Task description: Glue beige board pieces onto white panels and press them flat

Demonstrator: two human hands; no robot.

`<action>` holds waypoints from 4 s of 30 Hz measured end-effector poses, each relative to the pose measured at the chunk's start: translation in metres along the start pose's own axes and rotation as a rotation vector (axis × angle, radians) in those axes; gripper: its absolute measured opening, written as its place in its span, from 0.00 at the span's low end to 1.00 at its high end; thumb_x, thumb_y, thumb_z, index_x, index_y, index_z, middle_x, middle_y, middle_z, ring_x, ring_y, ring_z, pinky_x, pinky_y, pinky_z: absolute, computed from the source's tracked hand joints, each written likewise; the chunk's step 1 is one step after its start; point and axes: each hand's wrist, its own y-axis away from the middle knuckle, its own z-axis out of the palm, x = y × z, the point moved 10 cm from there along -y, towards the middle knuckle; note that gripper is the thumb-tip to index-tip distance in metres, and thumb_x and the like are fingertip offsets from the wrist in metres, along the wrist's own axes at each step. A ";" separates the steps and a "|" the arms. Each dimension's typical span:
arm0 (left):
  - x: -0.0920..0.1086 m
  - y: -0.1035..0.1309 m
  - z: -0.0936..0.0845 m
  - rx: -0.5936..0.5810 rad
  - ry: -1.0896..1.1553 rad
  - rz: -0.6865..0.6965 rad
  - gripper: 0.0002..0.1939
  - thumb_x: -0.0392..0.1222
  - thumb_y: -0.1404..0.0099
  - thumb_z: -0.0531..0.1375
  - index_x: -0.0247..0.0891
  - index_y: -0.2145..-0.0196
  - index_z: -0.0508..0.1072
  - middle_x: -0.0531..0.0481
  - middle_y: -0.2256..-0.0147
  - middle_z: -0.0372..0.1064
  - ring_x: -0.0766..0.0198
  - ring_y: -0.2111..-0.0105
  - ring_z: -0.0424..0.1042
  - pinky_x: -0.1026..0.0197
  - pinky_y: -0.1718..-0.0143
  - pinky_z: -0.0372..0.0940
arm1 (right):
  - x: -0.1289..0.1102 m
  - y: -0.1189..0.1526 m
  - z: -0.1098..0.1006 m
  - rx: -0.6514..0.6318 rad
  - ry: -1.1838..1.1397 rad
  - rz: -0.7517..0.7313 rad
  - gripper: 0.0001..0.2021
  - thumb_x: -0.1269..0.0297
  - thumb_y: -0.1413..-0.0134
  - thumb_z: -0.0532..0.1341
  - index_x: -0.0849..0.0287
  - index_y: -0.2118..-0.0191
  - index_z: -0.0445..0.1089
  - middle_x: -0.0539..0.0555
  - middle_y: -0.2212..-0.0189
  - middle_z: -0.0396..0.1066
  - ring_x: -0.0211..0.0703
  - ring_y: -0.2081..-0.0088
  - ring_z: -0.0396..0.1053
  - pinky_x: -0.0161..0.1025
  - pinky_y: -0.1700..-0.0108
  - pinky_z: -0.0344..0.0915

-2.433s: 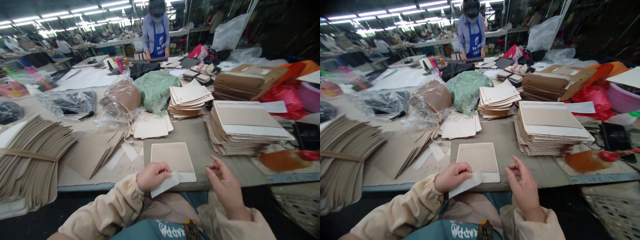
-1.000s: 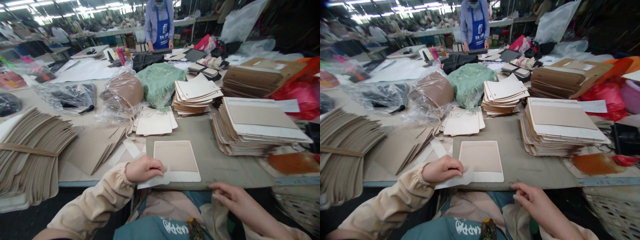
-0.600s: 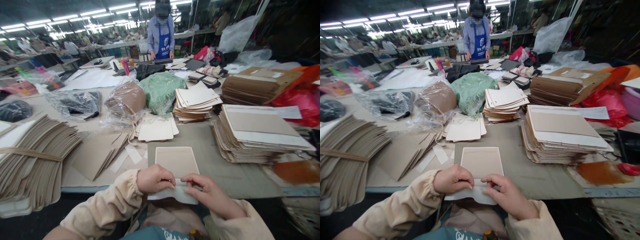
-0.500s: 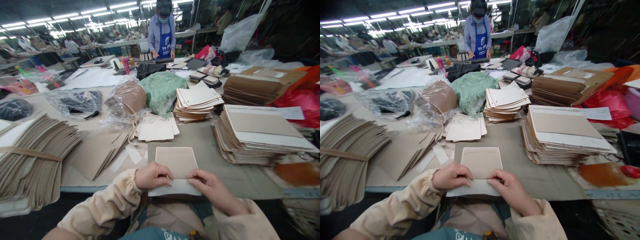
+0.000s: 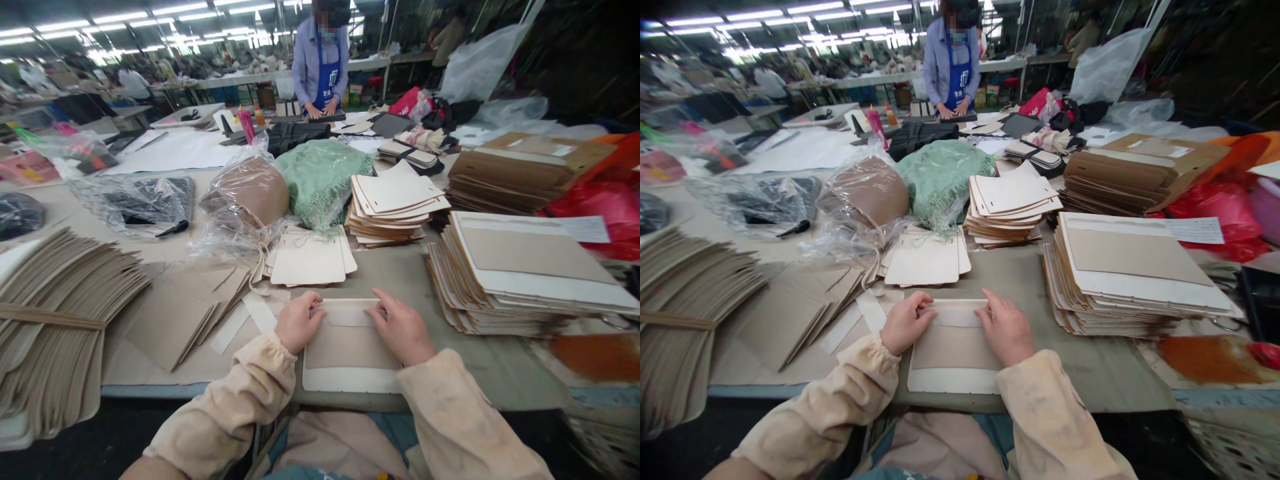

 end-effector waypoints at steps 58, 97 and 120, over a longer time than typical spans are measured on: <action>0.024 0.067 0.014 0.053 -0.491 0.375 0.28 0.40 0.34 0.50 0.33 0.38 0.54 0.40 0.37 0.49 0.42 0.35 0.41 0.33 0.41 0.43 | -0.090 0.041 0.047 -0.274 0.227 -0.409 0.31 0.53 0.40 0.55 0.65 0.36 0.51 0.61 0.35 0.43 0.54 0.34 0.40 0.57 0.37 0.46; 0.019 0.065 0.023 0.025 -0.588 0.413 0.28 0.40 0.35 0.49 0.34 0.38 0.54 0.40 0.37 0.49 0.44 0.37 0.47 0.36 0.43 0.46 | -0.050 0.038 0.052 -0.257 0.078 -0.082 0.38 0.41 0.40 0.47 0.68 0.35 0.48 0.60 0.34 0.40 0.50 0.34 0.37 0.54 0.35 0.38; 0.018 0.066 0.022 0.044 -0.499 0.396 0.28 0.36 0.35 0.49 0.34 0.37 0.53 0.40 0.37 0.51 0.42 0.36 0.44 0.30 0.43 0.46 | 0.050 0.049 0.012 0.035 -0.561 0.574 0.33 0.52 0.53 0.58 0.71 0.44 0.62 0.61 0.64 0.72 0.51 0.66 0.69 0.44 0.61 0.63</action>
